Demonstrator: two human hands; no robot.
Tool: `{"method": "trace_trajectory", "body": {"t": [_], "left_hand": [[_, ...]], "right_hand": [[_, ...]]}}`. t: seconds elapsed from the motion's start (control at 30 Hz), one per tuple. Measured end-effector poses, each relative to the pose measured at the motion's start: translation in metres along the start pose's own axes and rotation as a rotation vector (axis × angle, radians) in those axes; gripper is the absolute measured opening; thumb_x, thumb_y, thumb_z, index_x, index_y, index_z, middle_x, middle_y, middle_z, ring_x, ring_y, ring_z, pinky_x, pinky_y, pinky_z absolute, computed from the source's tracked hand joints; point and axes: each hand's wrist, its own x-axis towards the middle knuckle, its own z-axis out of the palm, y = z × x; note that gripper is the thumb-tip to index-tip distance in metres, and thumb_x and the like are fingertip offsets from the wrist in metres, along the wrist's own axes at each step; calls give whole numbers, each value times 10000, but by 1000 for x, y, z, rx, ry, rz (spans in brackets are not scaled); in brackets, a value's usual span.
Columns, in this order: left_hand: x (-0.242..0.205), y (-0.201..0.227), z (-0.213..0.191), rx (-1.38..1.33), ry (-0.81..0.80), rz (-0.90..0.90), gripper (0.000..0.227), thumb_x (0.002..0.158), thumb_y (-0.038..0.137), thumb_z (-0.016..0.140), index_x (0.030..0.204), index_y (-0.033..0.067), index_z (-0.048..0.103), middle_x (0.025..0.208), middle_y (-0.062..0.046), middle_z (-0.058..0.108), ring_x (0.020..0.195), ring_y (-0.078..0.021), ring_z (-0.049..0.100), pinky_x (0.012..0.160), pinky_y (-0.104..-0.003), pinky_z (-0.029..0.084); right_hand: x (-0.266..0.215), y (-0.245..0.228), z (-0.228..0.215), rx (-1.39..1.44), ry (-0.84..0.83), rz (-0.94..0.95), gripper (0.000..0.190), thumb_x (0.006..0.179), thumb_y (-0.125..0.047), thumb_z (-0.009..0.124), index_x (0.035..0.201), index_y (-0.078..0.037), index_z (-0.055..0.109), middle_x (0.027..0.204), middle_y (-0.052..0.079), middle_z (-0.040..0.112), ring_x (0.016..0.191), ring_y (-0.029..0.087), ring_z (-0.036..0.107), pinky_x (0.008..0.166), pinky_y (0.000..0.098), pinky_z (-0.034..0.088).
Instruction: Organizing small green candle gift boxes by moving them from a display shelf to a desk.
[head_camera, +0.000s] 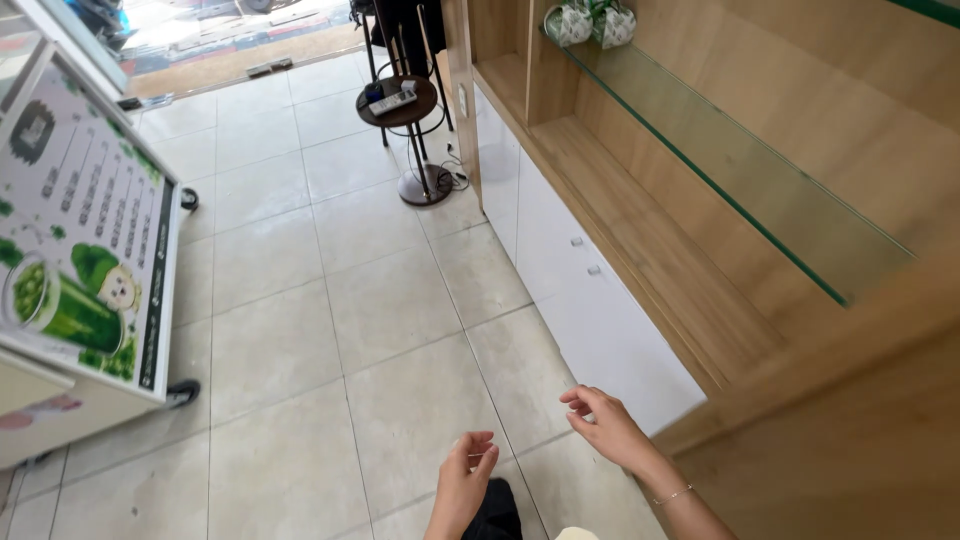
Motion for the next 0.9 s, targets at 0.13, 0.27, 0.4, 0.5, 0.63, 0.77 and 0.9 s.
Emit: {"method": "trace_trajectory", "body": {"t": [0.13,0.27,0.4,0.5,0.63,0.77,0.9], "left_hand": [[122,32,-38,12,-58,42,296,932,202,685,1182,44,667,1046,-102,784,942,-189,776,796,-321,592],[229,100,-74,72,-121,90,279,943,202,670,1174,46,667,1058,-96,775,944,-197,767,804,-326,598],[329,145,-97,45,-165,171,275,941,193,656,1169,40,673,1056,-101,766,939,-204,750,800,-332,607],[393,187,-102,35,-209,189,273,963,202,640,1180,37,666,1069,-89,763,945,-189,750,799,-324,606],[479,211,-96,29,-252,166,275,963,204,646,1183,42,678,1063,-86,762,937,-189,740,785,-330,592],[573,242,-81,23,-257,186,279,968,208,638,1190,44,674,1078,-74,764,949,-186,735,792,-324,591],[637,293,-70,47,-269,147,280,965,217,628,1191,61,679,1080,-57,767,959,-170,728,787,-326,584]], "right_hand": [[113,-39,-8,-63,62,8,242,938,-163,635,1167,-104,682,1074,47,746,977,161,715,855,324,585],[215,-94,-24,2,129,38,243,935,-163,648,1165,-91,682,1060,36,757,982,149,713,849,323,584],[316,-119,-52,24,250,-15,252,946,-169,652,1186,-99,682,1081,18,748,1006,127,710,856,320,587],[363,-145,-80,91,338,-69,238,952,-146,664,1178,-76,690,1067,44,747,1014,141,707,842,324,588],[440,-146,-121,169,433,-76,266,937,-123,668,1195,-62,684,1067,49,743,992,149,697,815,316,587],[517,-156,-180,131,654,-173,387,927,-100,681,1304,-57,606,1196,69,669,1088,146,645,854,296,569],[587,-172,-231,37,865,-326,580,914,-124,729,1432,-76,473,1452,109,496,1204,199,571,881,324,545]]}}
